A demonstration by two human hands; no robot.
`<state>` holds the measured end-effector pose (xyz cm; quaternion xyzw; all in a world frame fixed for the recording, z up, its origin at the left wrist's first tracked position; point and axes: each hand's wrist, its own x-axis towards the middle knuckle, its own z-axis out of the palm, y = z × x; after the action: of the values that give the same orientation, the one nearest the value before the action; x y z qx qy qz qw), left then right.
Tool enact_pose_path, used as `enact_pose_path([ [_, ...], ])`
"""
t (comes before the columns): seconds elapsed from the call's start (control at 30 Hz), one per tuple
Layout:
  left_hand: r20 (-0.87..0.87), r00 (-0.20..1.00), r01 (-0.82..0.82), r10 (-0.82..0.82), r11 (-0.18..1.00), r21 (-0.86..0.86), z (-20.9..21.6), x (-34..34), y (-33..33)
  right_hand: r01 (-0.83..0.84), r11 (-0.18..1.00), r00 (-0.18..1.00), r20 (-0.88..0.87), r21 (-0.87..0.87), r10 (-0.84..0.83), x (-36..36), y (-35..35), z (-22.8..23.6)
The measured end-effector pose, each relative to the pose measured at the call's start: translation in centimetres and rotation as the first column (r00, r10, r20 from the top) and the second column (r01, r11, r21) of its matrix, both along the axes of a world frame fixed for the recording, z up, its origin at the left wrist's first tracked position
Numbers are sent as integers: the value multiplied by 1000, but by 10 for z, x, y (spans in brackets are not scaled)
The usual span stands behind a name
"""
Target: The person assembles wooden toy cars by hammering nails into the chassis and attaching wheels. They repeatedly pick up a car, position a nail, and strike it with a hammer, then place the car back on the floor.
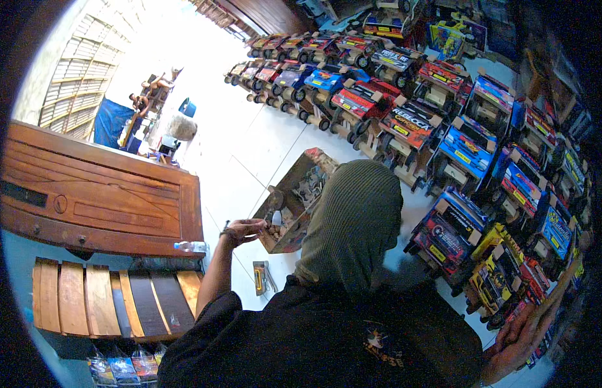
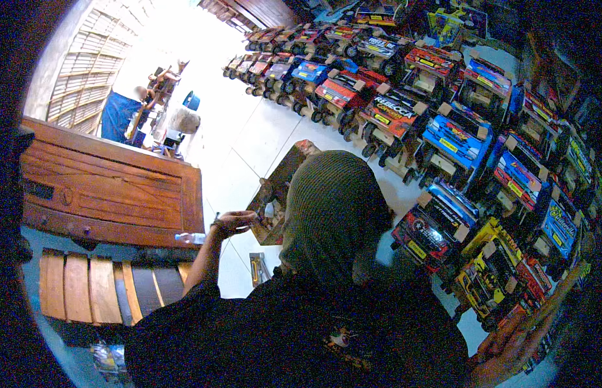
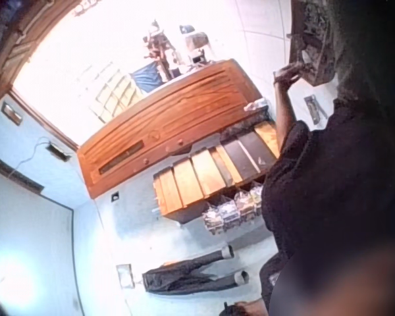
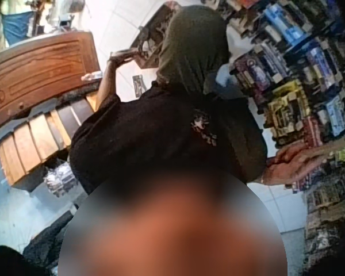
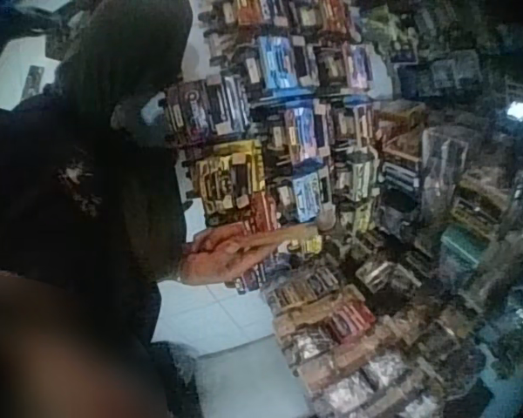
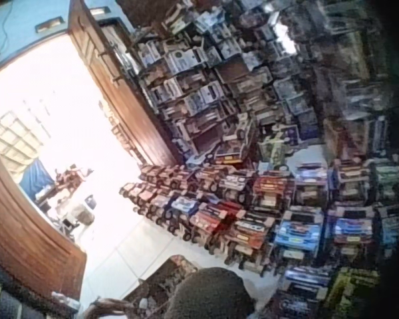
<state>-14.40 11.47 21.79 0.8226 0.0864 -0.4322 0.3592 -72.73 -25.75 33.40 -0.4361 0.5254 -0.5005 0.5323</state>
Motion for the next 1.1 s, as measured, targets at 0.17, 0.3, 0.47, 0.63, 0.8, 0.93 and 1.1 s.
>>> enact_pose_path([
  [0.17,96,994,84,-54,936,-343,81,19,-81,193,981,976,-101,16,-191,12,-1,-9],
  [0.3,255,913,407,-320,772,-488,145,8,-203,148,989,987,69,7,-148,16,-4,-14],
  [0.47,481,560,821,-675,373,-433,197,-59,-386,109,991,992,57,82,-114,-3,12,-1],
  [0.63,507,232,906,-830,-4,-422,207,-168,-549,130,985,986,-120,117,-116,-33,23,21],
  [0.8,559,64,839,-827,-259,-479,156,-312,-678,301,947,950,-125,114,-287,-57,11,46],
  [0.93,338,213,664,-917,-118,-738,107,-413,-749,400,912,912,-143,95,-385,-63,-6,53],
  [1.1,731,-22,893,-682,-343,-293,80,-489,-821,396,909,912,-168,131,-374,-72,-24,52],
])
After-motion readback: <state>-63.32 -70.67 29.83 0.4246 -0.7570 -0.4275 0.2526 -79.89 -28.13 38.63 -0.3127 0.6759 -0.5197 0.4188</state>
